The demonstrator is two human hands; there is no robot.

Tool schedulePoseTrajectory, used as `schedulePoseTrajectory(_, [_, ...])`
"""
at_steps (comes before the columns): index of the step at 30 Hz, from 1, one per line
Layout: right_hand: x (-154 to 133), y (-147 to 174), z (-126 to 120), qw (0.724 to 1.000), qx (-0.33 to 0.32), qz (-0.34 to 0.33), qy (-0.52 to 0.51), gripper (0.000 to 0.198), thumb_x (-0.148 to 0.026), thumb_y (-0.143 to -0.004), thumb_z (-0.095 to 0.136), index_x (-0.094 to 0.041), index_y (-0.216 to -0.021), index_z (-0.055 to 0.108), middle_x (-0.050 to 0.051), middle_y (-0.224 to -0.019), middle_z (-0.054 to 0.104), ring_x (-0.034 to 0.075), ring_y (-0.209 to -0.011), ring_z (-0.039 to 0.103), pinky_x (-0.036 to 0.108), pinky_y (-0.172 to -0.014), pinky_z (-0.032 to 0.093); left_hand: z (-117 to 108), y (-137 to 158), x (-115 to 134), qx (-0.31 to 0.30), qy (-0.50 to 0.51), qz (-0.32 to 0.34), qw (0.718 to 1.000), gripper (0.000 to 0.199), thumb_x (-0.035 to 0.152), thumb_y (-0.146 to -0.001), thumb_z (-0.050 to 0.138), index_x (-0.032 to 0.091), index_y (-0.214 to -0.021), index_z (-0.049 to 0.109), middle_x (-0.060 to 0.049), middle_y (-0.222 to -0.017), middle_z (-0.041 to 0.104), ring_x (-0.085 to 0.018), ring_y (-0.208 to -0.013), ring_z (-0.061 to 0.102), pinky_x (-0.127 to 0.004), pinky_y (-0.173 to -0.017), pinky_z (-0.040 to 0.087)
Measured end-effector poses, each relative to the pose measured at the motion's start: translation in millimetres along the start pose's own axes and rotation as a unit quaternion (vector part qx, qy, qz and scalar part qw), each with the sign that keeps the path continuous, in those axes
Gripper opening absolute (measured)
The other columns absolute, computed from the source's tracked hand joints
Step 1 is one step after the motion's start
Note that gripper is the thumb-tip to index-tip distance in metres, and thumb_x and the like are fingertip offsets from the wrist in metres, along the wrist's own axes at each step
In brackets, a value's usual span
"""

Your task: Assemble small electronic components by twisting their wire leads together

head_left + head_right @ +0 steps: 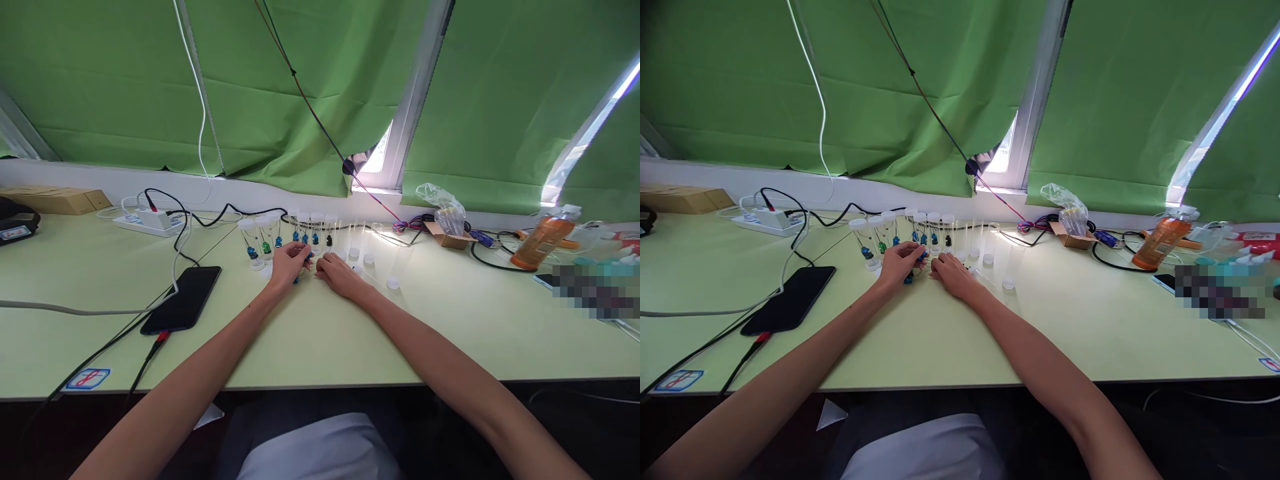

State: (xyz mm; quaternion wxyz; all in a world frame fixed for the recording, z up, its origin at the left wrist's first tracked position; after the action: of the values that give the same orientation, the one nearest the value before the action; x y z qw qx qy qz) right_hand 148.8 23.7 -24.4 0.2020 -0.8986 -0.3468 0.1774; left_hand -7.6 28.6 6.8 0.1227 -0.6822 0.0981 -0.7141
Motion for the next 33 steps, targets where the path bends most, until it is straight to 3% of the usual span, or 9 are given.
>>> schedulePoseTrajectory(15, [-4,0,-7,0.987,0.118,0.018,-0.105,0.015,-0.023,-0.099,0.039,-0.02,-0.087,0.048,0.007,-0.096,0.05,0.02,-0.092,0.048,0.034,-0.084,0.043,-1,-3,-8,-0.027,-0.031,0.013,0.999,0.022,0.036,-0.07,0.073,0.016,-0.069,0.065,-0.004,-0.057,0.063,-0.013,-0.047,0.056,-0.026,-0.049,0.046])
schedulePoseTrajectory(21, [-6,0,-12,0.971,0.178,0.055,-0.152,0.016,-0.029,-0.099,0.036,-0.022,-0.087,0.044,0.005,-0.087,0.054,0.019,-0.083,0.05,0.031,-0.074,0.041,0,-1,-4,-0.041,-0.03,0.012,0.999,0.019,0.033,-0.07,0.073,0.016,-0.068,0.064,-0.006,-0.063,0.067,-0.012,-0.046,0.055,-0.026,-0.048,0.046])
schedulePoseTrajectory(27, [-9,2,-15,0.964,0.175,0.08,-0.185,0.018,-0.033,-0.099,0.036,-0.022,-0.087,0.044,-0.001,-0.075,0.052,0.014,-0.067,0.047,0.027,-0.064,0.037,2,2,0,-0.066,-0.023,-0.003,0.998,0.021,0.034,-0.07,0.073,0.015,-0.069,0.065,-0.008,-0.066,0.068,-0.012,-0.049,0.055,-0.027,-0.048,0.045])
schedulePoseTrajectory(33, [-8,1,-14,0.965,0.183,0.076,-0.169,0.022,-0.032,-0.099,0.038,-0.021,-0.082,0.047,0.001,-0.077,0.055,0.014,-0.068,0.048,0.026,-0.065,0.037,5,2,-1,-0.099,0.022,-0.028,0.994,0.023,0.034,-0.067,0.076,0.015,-0.067,0.065,-0.007,-0.067,0.067,-0.012,-0.052,0.054,-0.026,-0.049,0.044])
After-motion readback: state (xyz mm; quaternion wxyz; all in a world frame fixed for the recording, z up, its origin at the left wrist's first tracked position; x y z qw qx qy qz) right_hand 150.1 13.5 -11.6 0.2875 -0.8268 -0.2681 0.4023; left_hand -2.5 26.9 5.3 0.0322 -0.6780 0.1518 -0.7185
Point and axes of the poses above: each hand's wrist, its own y-axis away from the middle knuckle, its own z-axis out of the palm, x = y × z, the point moved 1 cm from there along -y, towards the middle knuckle
